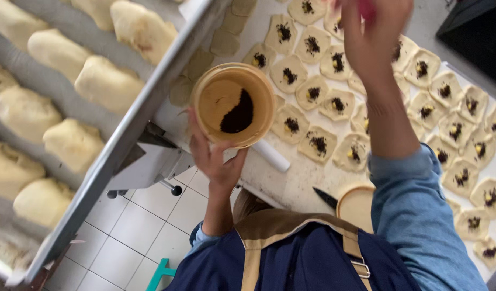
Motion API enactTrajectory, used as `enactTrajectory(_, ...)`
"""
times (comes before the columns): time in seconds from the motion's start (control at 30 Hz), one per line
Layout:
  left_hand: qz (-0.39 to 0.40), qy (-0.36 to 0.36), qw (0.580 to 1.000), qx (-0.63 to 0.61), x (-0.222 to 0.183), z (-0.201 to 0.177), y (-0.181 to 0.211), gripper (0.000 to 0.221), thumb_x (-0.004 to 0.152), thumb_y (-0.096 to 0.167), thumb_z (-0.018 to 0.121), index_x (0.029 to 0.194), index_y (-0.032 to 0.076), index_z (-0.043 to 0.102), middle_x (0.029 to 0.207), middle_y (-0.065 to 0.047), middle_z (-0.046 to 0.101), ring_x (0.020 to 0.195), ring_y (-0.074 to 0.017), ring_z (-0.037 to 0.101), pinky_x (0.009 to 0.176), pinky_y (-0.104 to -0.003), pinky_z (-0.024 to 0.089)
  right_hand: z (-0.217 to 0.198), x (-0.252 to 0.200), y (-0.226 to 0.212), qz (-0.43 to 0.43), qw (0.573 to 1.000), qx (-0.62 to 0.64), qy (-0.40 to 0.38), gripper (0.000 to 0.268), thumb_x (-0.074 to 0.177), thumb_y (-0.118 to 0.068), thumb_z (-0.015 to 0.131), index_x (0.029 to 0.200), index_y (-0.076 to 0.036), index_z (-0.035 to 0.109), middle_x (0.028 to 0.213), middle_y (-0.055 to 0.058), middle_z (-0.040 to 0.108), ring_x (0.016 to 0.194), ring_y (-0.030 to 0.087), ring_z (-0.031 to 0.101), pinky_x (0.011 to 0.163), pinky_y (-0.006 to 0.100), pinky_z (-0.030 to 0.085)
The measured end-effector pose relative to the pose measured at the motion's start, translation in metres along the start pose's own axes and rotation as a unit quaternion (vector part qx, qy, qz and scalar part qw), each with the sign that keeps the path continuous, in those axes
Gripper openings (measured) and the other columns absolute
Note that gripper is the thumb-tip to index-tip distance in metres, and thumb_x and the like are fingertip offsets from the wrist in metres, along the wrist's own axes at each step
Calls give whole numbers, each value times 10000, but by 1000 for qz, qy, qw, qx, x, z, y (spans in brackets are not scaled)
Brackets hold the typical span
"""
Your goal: The person applies yellow filling from a piping bag onto dough squares and then uses a small spoon to top them with dark sprinkles from a container.
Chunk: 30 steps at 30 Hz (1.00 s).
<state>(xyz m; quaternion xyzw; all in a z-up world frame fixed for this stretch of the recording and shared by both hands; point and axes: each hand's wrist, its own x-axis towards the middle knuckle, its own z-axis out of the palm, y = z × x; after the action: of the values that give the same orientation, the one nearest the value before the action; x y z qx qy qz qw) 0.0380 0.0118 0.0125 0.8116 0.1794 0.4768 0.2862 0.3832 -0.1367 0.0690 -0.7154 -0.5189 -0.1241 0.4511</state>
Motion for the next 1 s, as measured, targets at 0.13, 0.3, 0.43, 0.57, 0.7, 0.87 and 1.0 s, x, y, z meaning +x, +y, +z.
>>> enactTrajectory(0.13, 34, -52, 998, -32, -15, -2, 30, 377, 777, 227, 943, 946, 142, 617, 1575, -353, 334, 1361, -440, 553, 1046, -432, 480, -14, -41, -179, -127, 963, -71, -225, 304, 856, 83, 679, 1110, -52, 777, 828, 129, 709, 720, 266, 683, 594, 385, 558)
enactTrajectory(0.3, 210, -50, 972, 93, -49, -1, 73, 203, 862, 151, 877, 869, 67, 692, 1486, -348, 468, 1284, -432, 618, 981, -407, 529, 40, -91, -188, -10, 889, -143, -435, 286, 748, -147, 771, 1003, -19, 740, 810, 166, 715, 711, 332, 706, 602, 424, 567)
enactTrajectory(0.43, 166, -55, 978, 113, -56, -4, 79, 228, 820, 113, 874, 773, 68, 655, 1487, -329, 483, 1323, -424, 625, 992, -384, 537, 15, -101, -185, 36, 962, 57, -265, 215, 899, 59, 630, 1054, -27, 753, 944, 121, 760, 793, 217, 754, 749, 335, 625)
enactTrajectory(0.57, 77, -13, 995, 65, -65, -3, 77, 328, 820, 248, 934, 802, 118, 634, 1556, -308, 395, 1372, -388, 574, 1038, -407, 517, -20, -95, -182, 215, 944, 182, -175, 206, 993, 89, 613, 1150, 34, 735, 965, 121, 733, 758, 128, 710, 614, 218, 569)
enactTrajectory(0.7, -19, -26, 999, 34, -78, -27, 76, 342, 747, 217, 954, 821, 122, 634, 1594, -337, 364, 1341, -354, 597, 1013, -391, 517, -37, -85, -133, 304, 924, 206, -108, 159, 1053, 37, 643, 1169, 9, 747, 875, 65, 737, 681, 88, 665, 568, 206, 524)
enactTrajectory(0.87, -51, -1, 995, 86, -106, -80, 81, 382, 708, 237, 969, 855, 121, 636, 1562, -349, 394, 1399, -457, 544, 1094, -416, 465, -2, -76, 57, 255, 951, 175, -21, 192, 1105, -64, 648, 921, -13, 674, 796, 45, 684, 691, 89, 651, 625, 244, 505)
enactTrajectory(1.0, -96, 25, 981, 169, -138, -119, 95, 360, 700, 190, 951, 830, 119, 623, 1557, -322, 431, 1426, -473, 520, 1123, -428, 432, 53, -70, 221, 368, 929, 17, -25, 267, 1047, -117, 635, 785, -96, 586, 681, -36, 544, 599, 60, 488, 599, 230, 475)
